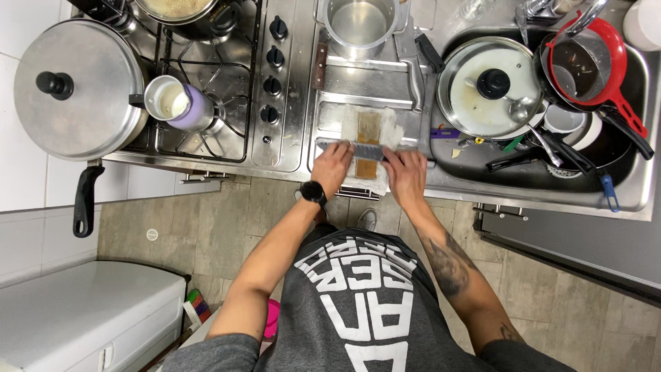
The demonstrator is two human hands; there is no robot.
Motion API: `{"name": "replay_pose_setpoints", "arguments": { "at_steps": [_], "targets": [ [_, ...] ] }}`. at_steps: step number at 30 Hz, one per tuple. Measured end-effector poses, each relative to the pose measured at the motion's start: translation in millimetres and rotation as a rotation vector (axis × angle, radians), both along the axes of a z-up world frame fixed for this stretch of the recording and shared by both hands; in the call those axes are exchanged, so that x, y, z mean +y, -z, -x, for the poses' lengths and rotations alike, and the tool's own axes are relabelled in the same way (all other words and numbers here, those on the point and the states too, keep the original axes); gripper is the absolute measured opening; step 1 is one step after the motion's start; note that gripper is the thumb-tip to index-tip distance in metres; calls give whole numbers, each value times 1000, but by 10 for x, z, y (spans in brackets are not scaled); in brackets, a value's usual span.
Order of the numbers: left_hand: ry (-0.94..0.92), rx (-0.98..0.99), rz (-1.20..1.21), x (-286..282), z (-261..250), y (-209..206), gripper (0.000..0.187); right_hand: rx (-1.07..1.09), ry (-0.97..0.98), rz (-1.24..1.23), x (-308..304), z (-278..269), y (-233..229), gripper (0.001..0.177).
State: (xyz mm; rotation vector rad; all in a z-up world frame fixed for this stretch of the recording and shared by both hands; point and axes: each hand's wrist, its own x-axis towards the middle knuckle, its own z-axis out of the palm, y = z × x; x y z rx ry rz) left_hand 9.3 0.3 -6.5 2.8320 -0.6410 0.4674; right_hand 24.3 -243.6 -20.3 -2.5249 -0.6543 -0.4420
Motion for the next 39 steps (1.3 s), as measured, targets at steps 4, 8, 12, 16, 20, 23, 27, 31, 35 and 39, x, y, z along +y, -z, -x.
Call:
{"name": "replay_pose_setpoints", "arguments": {
  "at_steps": [4, 8, 12, 16, 20, 23, 27, 31, 35, 39],
  "targets": [
    [5, 2, -12, 12, 178, 50, 24, 15, -4, -1, -14, 177, -88, 29],
    [36, 59, 17, -36, 602, 79, 25, 78, 13, -1, -99, 630, -163, 31],
    [25, 46, 8, -41, 518, 17, 27, 71, 34, 19, -89, 559, -173, 31],
    [31, 3, 29, 42, 94, 190, 27, 19, 33, 22, -32, 172, -129, 30],
    [-42, 10, 96, 116, 196, 292, 30, 32, 57, 9, -131, 291, -269, 30],
    [39, 41, 108, -34, 534, 27, 33, 57, 91, 21, -371, 700, -262, 29],
    [27, 51, 136, -306, 665, -102, 35, 35, 147, 30, -578, 888, -138, 32],
    [1, -103, 155, -50, 270, 305, 31, -1, 133, 60, -173, 383, -346, 32],
    [-147, -156, 148, 175, 94, -103, 37, -55, 69, -20, 55, -5, -85, 30],
    [-133, -44, 170, 124, 219, 389, 36, -24, 89, 12, -80, 316, -291, 30]
  ]
}}
